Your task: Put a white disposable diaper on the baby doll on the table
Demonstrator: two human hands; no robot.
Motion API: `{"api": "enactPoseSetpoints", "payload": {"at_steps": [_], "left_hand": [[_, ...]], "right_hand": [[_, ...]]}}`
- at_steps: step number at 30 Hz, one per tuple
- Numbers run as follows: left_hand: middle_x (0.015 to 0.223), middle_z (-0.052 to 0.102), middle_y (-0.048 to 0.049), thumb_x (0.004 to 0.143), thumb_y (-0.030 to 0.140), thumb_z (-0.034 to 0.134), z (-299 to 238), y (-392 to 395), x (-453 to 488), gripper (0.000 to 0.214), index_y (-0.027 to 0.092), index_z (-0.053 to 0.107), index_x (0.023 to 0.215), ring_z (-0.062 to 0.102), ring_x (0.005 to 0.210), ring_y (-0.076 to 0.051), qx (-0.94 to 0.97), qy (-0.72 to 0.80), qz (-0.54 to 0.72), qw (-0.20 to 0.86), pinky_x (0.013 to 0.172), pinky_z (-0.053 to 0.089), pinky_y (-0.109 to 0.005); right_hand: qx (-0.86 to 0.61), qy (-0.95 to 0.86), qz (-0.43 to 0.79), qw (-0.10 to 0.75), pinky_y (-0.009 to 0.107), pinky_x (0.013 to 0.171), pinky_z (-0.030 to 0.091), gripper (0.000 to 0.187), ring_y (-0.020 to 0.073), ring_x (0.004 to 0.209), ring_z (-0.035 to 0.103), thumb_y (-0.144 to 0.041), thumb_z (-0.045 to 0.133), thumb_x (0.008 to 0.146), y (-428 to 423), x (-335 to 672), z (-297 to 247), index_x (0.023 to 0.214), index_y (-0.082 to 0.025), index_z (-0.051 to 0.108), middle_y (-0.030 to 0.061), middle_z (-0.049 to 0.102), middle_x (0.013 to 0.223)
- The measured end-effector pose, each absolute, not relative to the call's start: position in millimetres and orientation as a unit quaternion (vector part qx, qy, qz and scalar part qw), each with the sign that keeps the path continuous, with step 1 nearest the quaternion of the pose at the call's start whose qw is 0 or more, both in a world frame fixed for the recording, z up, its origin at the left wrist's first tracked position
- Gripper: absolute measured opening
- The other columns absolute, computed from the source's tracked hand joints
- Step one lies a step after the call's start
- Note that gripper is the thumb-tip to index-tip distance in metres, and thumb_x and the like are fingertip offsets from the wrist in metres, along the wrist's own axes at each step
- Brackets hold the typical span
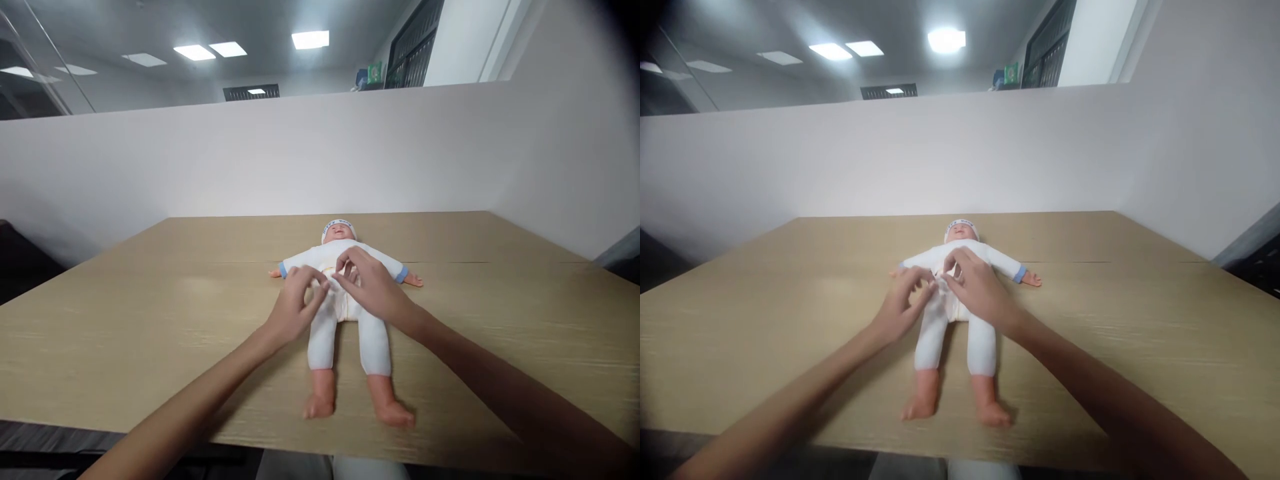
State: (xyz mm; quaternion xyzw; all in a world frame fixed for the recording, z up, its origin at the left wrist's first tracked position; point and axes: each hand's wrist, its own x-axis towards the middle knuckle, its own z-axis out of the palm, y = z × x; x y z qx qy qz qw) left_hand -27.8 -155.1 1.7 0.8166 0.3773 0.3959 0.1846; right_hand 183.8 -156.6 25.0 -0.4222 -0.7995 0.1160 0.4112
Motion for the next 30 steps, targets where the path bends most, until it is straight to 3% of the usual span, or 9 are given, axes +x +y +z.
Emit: {"api": "enactPoseSetpoints", "payload": {"at_steps": [4, 7, 11, 14, 17, 21, 27, 30], "left_hand": [[0.093, 0.070, -0.0027, 0.108, 0.040, 0.047, -1.7, -188.1, -40.4, 0.029, 0.024, 0.066, 0.094, 0.057, 0.091, -0.023, 0.894, 0.318, 0.219, 0.228, 0.088, 0.038, -0.037], [0.091, 0.070, -0.0012, 0.104, 0.044, 0.054, -10.7, -187.7, -43.3, 0.024, 0.024, 0.064, 0.096, 0.059, 0.087, -0.022, 0.866, 0.378, 0.211, 0.251, 0.086, 0.038, -0.037], [0.084, 0.070, 0.0009, 0.099, 0.048, 0.061, -14.1, -172.8, -32.4, 0.025, 0.023, 0.061, 0.102, 0.060, 0.074, -0.020, 0.833, 0.426, 0.241, 0.259, 0.080, 0.038, -0.035], [0.067, 0.062, 0.0038, 0.096, 0.051, 0.065, -14.3, -164.0, -19.3, 0.031, 0.023, 0.057, 0.084, 0.052, 0.062, -0.017, 0.838, 0.443, 0.232, 0.220, 0.077, 0.036, -0.035], [0.059, 0.054, 0.0049, 0.095, 0.055, 0.065, -19.4, -160.1, -12.8, 0.044, 0.022, 0.049, 0.071, 0.045, 0.057, -0.016, 0.840, 0.449, 0.233, 0.198, 0.075, 0.035, -0.034], [0.067, 0.059, 0.0022, 0.096, 0.049, 0.067, -28.8, -160.6, -16.6, 0.040, 0.021, 0.054, 0.071, 0.054, 0.069, -0.018, 0.843, 0.432, 0.262, 0.185, 0.080, 0.036, -0.035], [0.115, 0.067, -0.0085, 0.096, 0.040, 0.067, -35.9, -162.4, -21.6, 0.019, 0.022, 0.065, 0.089, 0.060, 0.109, -0.026, 0.830, 0.385, 0.343, 0.214, 0.094, 0.045, -0.037], [0.121, 0.067, -0.0094, 0.097, 0.038, 0.067, -36.8, -162.8, -21.4, 0.017, 0.022, 0.065, 0.091, 0.060, 0.115, -0.027, 0.825, 0.384, 0.347, 0.226, 0.100, 0.045, -0.039]], "right_hand": [[-0.428, -0.812, 0.227, 0.325, 0.033, 0.075, 0.053, 0.008, 0.0188, 0.079, 0.066, -0.028, 0.066, 0.097, -213.7, 203.0, 6.1, 0.101, -0.026, 0.060, 0.0003, 0.070, 0.093], [-0.464, -0.804, 0.244, 0.280, 0.032, 0.071, 0.052, 0.007, 0.0187, 0.075, 0.066, -0.029, 0.068, 0.096, -219.1, 224.1, -14.0, 0.100, -0.026, 0.064, -0.0008, 0.070, 0.085], [-0.509, -0.800, 0.170, 0.268, 0.032, 0.063, 0.043, 0.012, 0.0182, 0.066, 0.061, -0.036, 0.066, 0.098, -201.4, 232.9, -24.8, 0.095, -0.025, 0.064, -0.0027, 0.066, 0.073], [-0.519, -0.815, 0.083, 0.245, 0.033, 0.061, 0.035, 0.026, 0.0191, 0.066, 0.055, -0.037, 0.063, 0.100, -198.1, 222.5, -25.4, 0.080, -0.024, 0.056, -0.0004, 0.062, 0.073], [-0.524, -0.814, 0.051, 0.246, 0.033, 0.064, 0.038, 0.023, 0.0206, 0.072, 0.057, -0.034, 0.064, 0.100, -204.4, 213.0, -28.8, 0.081, -0.024, 0.055, 0.0020, 0.062, 0.081], [-0.525, -0.803, 0.079, 0.269, 0.036, 0.075, 0.047, 0.005, 0.0237, 0.087, 0.063, -0.029, 0.063, 0.099, -214.1, 212.2, -34.4, 0.098, -0.024, 0.064, 0.0056, 0.065, 0.099], [-0.521, -0.785, 0.116, 0.316, 0.049, 0.095, 0.053, 0.014, 0.0314, 0.109, 0.063, -0.029, 0.065, 0.098, -222.0, 210.9, -38.7, 0.111, -0.025, 0.068, 0.0107, 0.066, 0.118], [-0.522, -0.779, 0.109, 0.329, 0.054, 0.101, 0.050, 0.017, 0.0346, 0.117, 0.060, -0.030, 0.067, 0.097, -223.9, 208.7, -42.1, 0.113, -0.025, 0.068, 0.0113, 0.066, 0.126]]}}
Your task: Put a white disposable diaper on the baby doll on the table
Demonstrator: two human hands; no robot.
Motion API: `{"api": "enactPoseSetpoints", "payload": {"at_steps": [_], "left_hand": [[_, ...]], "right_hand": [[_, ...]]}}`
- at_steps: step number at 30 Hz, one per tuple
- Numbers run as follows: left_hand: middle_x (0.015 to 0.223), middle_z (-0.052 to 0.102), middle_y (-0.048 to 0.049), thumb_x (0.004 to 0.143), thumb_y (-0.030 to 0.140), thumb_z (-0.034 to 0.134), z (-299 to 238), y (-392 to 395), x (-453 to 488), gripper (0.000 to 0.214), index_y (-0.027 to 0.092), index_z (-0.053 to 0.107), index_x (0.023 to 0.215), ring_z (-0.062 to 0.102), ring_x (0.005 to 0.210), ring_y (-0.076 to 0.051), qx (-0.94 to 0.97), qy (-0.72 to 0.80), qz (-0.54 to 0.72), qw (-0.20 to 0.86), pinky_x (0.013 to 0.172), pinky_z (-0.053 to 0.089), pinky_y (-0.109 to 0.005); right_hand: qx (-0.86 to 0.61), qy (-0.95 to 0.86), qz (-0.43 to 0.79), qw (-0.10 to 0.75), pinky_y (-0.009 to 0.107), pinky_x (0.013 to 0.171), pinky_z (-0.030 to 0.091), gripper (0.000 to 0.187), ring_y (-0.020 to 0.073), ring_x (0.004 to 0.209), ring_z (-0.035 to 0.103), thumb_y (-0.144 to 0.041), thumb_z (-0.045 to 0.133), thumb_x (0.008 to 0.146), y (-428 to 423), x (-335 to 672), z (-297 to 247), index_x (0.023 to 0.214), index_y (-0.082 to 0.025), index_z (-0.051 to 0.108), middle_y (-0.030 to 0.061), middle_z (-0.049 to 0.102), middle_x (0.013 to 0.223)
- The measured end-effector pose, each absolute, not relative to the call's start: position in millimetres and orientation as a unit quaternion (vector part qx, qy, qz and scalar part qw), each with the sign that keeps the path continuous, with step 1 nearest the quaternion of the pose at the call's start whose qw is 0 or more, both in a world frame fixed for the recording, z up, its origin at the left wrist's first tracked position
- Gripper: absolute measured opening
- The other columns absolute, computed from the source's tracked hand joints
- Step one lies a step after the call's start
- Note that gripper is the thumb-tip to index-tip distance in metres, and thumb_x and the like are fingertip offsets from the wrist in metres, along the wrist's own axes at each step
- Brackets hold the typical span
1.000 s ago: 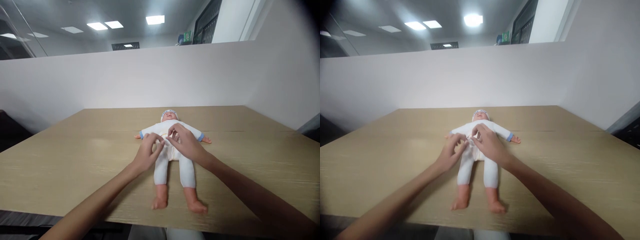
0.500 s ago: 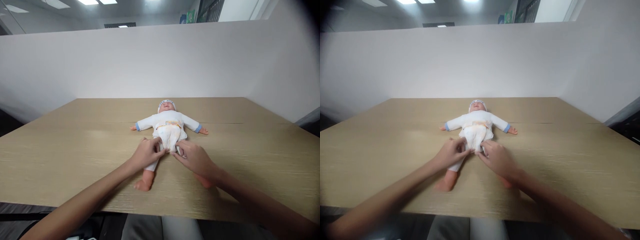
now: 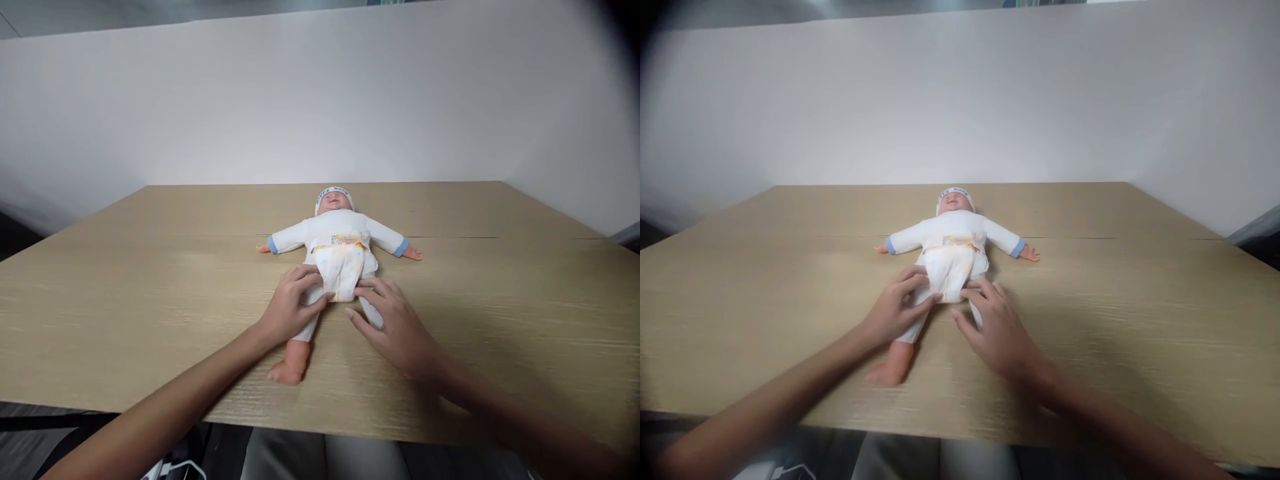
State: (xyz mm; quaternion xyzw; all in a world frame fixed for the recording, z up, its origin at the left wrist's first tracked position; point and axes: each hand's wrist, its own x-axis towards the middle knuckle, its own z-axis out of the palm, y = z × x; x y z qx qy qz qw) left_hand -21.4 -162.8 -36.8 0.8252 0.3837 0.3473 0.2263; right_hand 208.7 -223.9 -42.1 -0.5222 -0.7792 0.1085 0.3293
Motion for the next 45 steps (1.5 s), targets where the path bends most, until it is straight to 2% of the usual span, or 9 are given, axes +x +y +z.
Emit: {"api": "enactPoseSetpoints", "payload": {"at_steps": [5, 11, 17, 21, 26, 30, 34, 39, 45], "left_hand": [[0.110, 0.069, -0.0074, 0.097, 0.037, 0.065, -33.6, -163.1, -18.9, 0.017, 0.022, 0.063, 0.089, 0.059, 0.105, -0.026, 0.829, 0.383, 0.335, 0.231, 0.096, 0.044, -0.038], [0.082, 0.058, -0.0023, 0.094, 0.040, 0.065, -33.5, -161.9, -17.8, 0.021, 0.021, 0.059, 0.087, 0.052, 0.087, -0.023, 0.828, 0.405, 0.306, 0.240, 0.080, 0.041, -0.034], [0.084, 0.052, 0.0030, 0.086, 0.041, 0.076, -37.1, -158.6, -19.3, 0.033, 0.022, 0.051, 0.098, 0.046, 0.074, -0.015, 0.739, 0.423, 0.367, 0.374, 0.070, 0.038, -0.028], [0.086, 0.055, 0.0041, 0.080, 0.041, 0.083, -42.9, -155.5, -19.1, 0.046, 0.023, 0.045, 0.100, 0.050, 0.073, -0.013, 0.654, 0.411, 0.414, 0.482, 0.068, 0.041, -0.026], [0.106, 0.069, -0.0033, 0.083, 0.045, 0.082, -41.0, -159.7, -23.0, 0.043, 0.020, 0.060, 0.111, 0.062, 0.089, -0.018, 0.679, 0.442, 0.392, 0.437, 0.078, 0.046, -0.029], [0.095, 0.070, -0.0021, 0.091, 0.050, 0.073, -31.1, -163.7, -23.9, 0.032, 0.019, 0.070, 0.100, 0.059, 0.085, -0.019, 0.744, 0.447, 0.333, 0.368, 0.076, 0.043, -0.030], [0.085, 0.066, -0.0012, 0.092, 0.056, 0.069, -27.8, -161.1, -20.6, 0.039, 0.018, 0.070, 0.092, 0.057, 0.080, -0.019, 0.725, 0.424, 0.324, 0.435, 0.074, 0.044, -0.031], [0.089, 0.070, -0.0038, 0.086, 0.063, 0.075, -34.7, -156.4, -19.9, 0.048, 0.017, 0.071, 0.100, 0.062, 0.084, -0.021, 0.640, 0.409, 0.350, 0.548, 0.074, 0.049, -0.032], [0.089, 0.072, -0.0046, 0.082, 0.060, 0.081, -35.6, -156.5, -20.6, 0.046, 0.016, 0.074, 0.095, 0.062, 0.079, -0.018, 0.629, 0.422, 0.382, 0.528, 0.070, 0.046, -0.028]], "right_hand": [[-0.522, -0.782, 0.114, 0.322, 0.054, 0.102, 0.047, 0.020, 0.0347, 0.117, 0.057, -0.030, 0.067, 0.097, -225.9, 206.6, -43.8, 0.117, -0.025, 0.063, 0.0099, 0.066, 0.132], [-0.537, -0.771, 0.125, 0.318, 0.046, 0.090, 0.048, 0.017, 0.0321, 0.103, 0.058, -0.033, 0.068, 0.096, -222.6, 203.6, -42.4, 0.107, -0.024, 0.058, 0.0086, 0.069, 0.104], [-0.574, -0.695, 0.204, 0.381, 0.037, 0.075, 0.048, 0.026, 0.0244, 0.084, 0.065, -0.040, 0.070, 0.092, -209.7, 211.0, -36.8, 0.105, -0.025, 0.054, 0.0050, 0.072, 0.099], [-0.570, -0.673, 0.240, 0.406, 0.034, 0.076, 0.048, 0.026, 0.0220, 0.087, 0.071, -0.042, 0.075, 0.090, -201.8, 224.4, -33.4, 0.099, -0.026, 0.057, 0.0015, 0.077, 0.101], [-0.586, -0.699, 0.187, 0.364, 0.037, 0.082, 0.047, 0.018, 0.0238, 0.087, 0.071, -0.043, 0.075, 0.092, -203.9, 228.8, -28.5, 0.095, -0.026, 0.070, -0.0005, 0.080, 0.093], [-0.586, -0.728, 0.135, 0.328, 0.041, 0.088, 0.043, 0.016, 0.0272, 0.092, 0.065, -0.042, 0.074, 0.093, -210.0, 220.4, -26.0, 0.093, -0.026, 0.075, 0.0013, 0.080, 0.092], [-0.566, -0.731, 0.173, 0.340, 0.040, 0.090, 0.042, 0.020, 0.0275, 0.098, 0.060, -0.042, 0.070, 0.095, -209.6, 215.1, -30.8, 0.089, -0.023, 0.072, 0.0032, 0.076, 0.098], [-0.582, -0.687, 0.231, 0.368, 0.034, 0.078, 0.042, 0.027, 0.0221, 0.081, 0.058, -0.048, 0.066, 0.098, -203.8, 220.2, -38.7, 0.086, -0.024, 0.070, -0.0012, 0.068, 0.081], [-0.576, -0.711, 0.102, 0.390, 0.038, 0.082, 0.045, 0.017, 0.0257, 0.088, 0.059, -0.041, 0.074, 0.094, -207.2, 223.0, -36.3, 0.094, -0.024, 0.079, 0.0028, 0.080, 0.094]]}}
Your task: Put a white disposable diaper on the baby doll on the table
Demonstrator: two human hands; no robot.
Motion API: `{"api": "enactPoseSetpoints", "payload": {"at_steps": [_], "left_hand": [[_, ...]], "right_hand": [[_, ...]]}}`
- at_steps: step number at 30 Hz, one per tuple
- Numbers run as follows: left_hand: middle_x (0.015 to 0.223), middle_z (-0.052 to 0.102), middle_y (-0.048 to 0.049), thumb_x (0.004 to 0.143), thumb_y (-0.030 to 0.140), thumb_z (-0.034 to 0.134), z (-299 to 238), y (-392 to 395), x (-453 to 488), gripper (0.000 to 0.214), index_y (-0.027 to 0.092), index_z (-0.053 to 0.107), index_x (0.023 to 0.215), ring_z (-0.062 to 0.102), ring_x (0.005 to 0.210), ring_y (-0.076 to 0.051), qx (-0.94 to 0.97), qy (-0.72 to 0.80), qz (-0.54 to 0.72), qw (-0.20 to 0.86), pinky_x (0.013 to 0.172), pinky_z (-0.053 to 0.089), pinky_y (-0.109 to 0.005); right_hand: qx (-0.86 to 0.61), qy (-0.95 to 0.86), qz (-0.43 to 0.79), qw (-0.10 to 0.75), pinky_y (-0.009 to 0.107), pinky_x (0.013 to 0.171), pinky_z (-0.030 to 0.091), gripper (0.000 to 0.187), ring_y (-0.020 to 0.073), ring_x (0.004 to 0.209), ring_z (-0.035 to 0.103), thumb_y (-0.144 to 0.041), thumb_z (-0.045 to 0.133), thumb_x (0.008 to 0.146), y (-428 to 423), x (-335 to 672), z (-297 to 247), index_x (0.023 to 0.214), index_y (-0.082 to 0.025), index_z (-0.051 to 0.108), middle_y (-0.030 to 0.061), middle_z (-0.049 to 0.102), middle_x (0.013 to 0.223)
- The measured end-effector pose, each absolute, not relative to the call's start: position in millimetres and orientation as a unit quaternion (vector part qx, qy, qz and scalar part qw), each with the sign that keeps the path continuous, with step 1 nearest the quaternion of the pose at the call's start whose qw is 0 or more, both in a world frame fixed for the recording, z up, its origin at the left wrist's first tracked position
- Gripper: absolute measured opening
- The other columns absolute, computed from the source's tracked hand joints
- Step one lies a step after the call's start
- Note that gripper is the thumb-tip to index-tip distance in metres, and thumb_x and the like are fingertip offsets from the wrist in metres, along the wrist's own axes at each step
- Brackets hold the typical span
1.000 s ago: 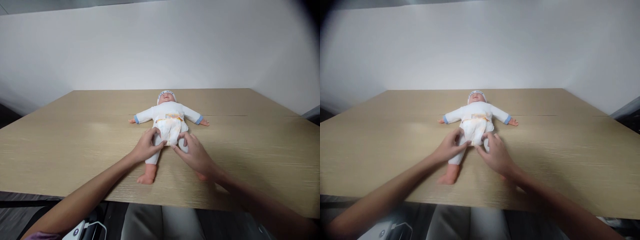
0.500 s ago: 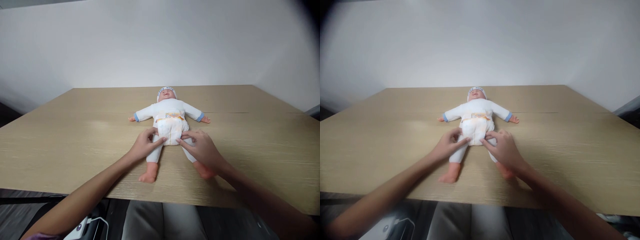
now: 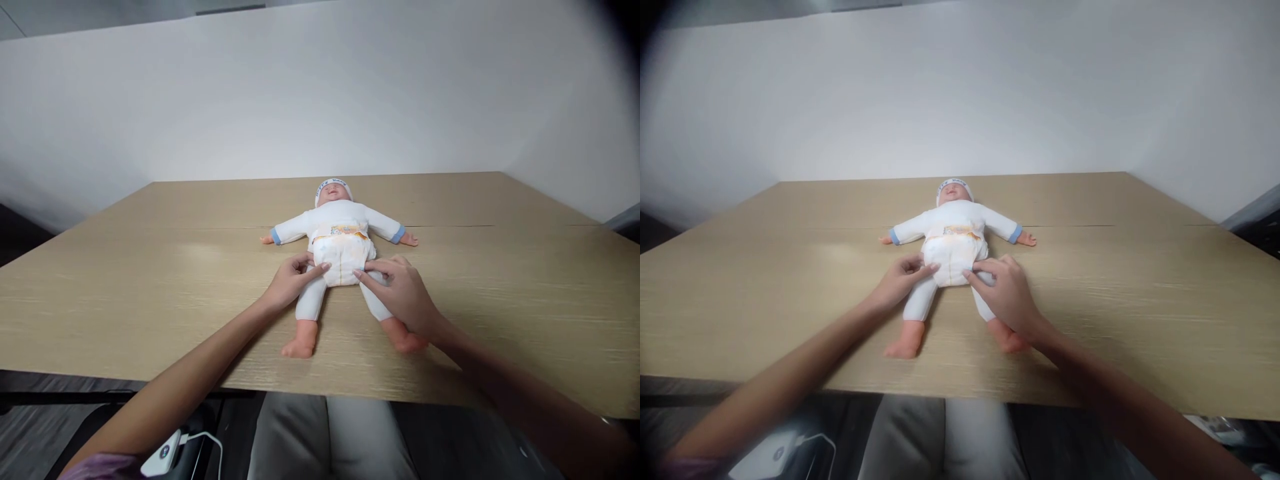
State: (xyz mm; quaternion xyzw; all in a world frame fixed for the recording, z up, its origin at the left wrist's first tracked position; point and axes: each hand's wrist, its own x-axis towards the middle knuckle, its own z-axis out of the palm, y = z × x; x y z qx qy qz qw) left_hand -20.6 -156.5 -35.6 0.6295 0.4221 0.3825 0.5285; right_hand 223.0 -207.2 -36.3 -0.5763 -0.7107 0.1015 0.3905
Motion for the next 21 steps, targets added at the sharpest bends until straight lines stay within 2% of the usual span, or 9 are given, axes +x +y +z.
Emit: {"api": "enactPoseSetpoints", "payload": {"at_steps": [4, 7, 10, 12, 14, 17, 19, 21], "left_hand": [[0.094, 0.074, -0.0046, 0.083, 0.052, 0.082, -30.5, -160.0, -21.5, 0.038, 0.017, 0.074, 0.095, 0.064, 0.083, -0.018, 0.658, 0.443, 0.405, 0.455, 0.074, 0.047, -0.028], [0.092, 0.075, -0.0045, 0.083, 0.047, 0.083, -30.0, -160.9, -24.1, 0.035, 0.017, 0.073, 0.099, 0.067, 0.088, -0.020, 0.668, 0.454, 0.425, 0.409, 0.081, 0.050, -0.031], [0.096, 0.075, -0.0054, 0.092, 0.043, 0.072, -34.0, -153.9, -31.8, 0.026, 0.019, 0.068, 0.102, 0.068, 0.091, -0.020, 0.691, 0.446, 0.448, 0.351, 0.087, 0.051, -0.033], [0.107, 0.074, -0.0065, 0.097, 0.040, 0.064, -37.1, -142.1, -40.4, 0.022, 0.020, 0.066, 0.107, 0.066, 0.097, -0.021, 0.711, 0.449, 0.464, 0.280, 0.093, 0.050, -0.035], [0.119, 0.071, -0.0081, 0.097, 0.040, 0.063, -38.4, -124.2, -49.6, 0.026, 0.021, 0.064, 0.114, 0.062, 0.107, -0.024, 0.736, 0.469, 0.457, 0.174, 0.101, 0.047, -0.039], [0.140, 0.062, -0.0129, 0.092, 0.045, 0.066, -35.9, -91.1, -56.9, 0.050, 0.018, 0.057, 0.133, 0.051, 0.129, -0.031, 0.781, 0.512, 0.357, 0.033, 0.115, 0.037, -0.044], [0.150, 0.054, -0.0177, 0.090, 0.048, 0.068, -32.8, -69.9, -53.7, 0.065, 0.014, 0.049, 0.142, 0.042, 0.139, -0.036, 0.797, 0.542, 0.266, 0.004, 0.119, 0.031, -0.048], [0.150, 0.054, -0.0215, 0.088, 0.046, 0.069, -29.8, -53.4, -44.5, 0.069, 0.011, 0.047, 0.144, 0.043, 0.140, -0.040, 0.800, 0.563, 0.206, 0.014, 0.117, 0.032, -0.050]], "right_hand": [[-0.541, -0.739, 0.008, 0.402, 0.041, 0.086, 0.045, 0.013, 0.0266, 0.088, 0.060, -0.035, 0.073, 0.095, -207.1, 223.5, -36.8, 0.091, -0.023, 0.078, 0.0036, 0.081, 0.095], [-0.524, -0.739, -0.017, 0.423, 0.039, 0.084, 0.045, 0.012, 0.0249, 0.085, 0.062, -0.033, 0.073, 0.095, -203.3, 226.8, -36.8, 0.087, -0.022, 0.073, 0.0027, 0.076, 0.088], [-0.514, -0.727, -0.034, 0.455, 0.037, 0.081, 0.046, 0.016, 0.0229, 0.080, 0.061, -0.031, 0.066, 0.097, -195.4, 236.7, -36.5, 0.084, -0.023, 0.067, 0.0022, 0.070, 0.082], [-0.525, -0.711, -0.053, 0.465, 0.038, 0.086, 0.047, 0.013, 0.0235, 0.083, 0.062, -0.032, 0.062, 0.098, -185.6, 248.2, -38.0, 0.089, -0.023, 0.065, 0.0031, 0.070, 0.086], [-0.555, -0.696, -0.083, 0.448, 0.041, 0.092, 0.046, 0.014, 0.0272, 0.093, 0.062, -0.035, 0.060, 0.097, -170.6, 262.6, -41.4, 0.101, -0.022, 0.066, 0.0069, 0.072, 0.098], [-0.616, -0.687, -0.119, 0.367, 0.047, 0.101, 0.043, 0.044, 0.0365, 0.114, 0.058, -0.042, 0.063, 0.093, -139.8, 282.0, -47.3, 0.129, -0.017, 0.062, 0.0172, 0.069, 0.126], [-0.654, -0.686, -0.104, 0.301, 0.051, 0.106, 0.040, 0.066, 0.0413, 0.127, 0.052, -0.046, 0.064, 0.091, -118.1, 287.9, -49.2, 0.146, -0.011, 0.052, 0.0229, 0.061, 0.141], [-0.679, -0.686, -0.070, 0.251, 0.051, 0.108, 0.039, 0.074, 0.0426, 0.131, 0.051, -0.046, 0.065, 0.090, -99.7, 286.2, -48.2, 0.150, -0.008, 0.046, 0.0258, 0.058, 0.146]]}}
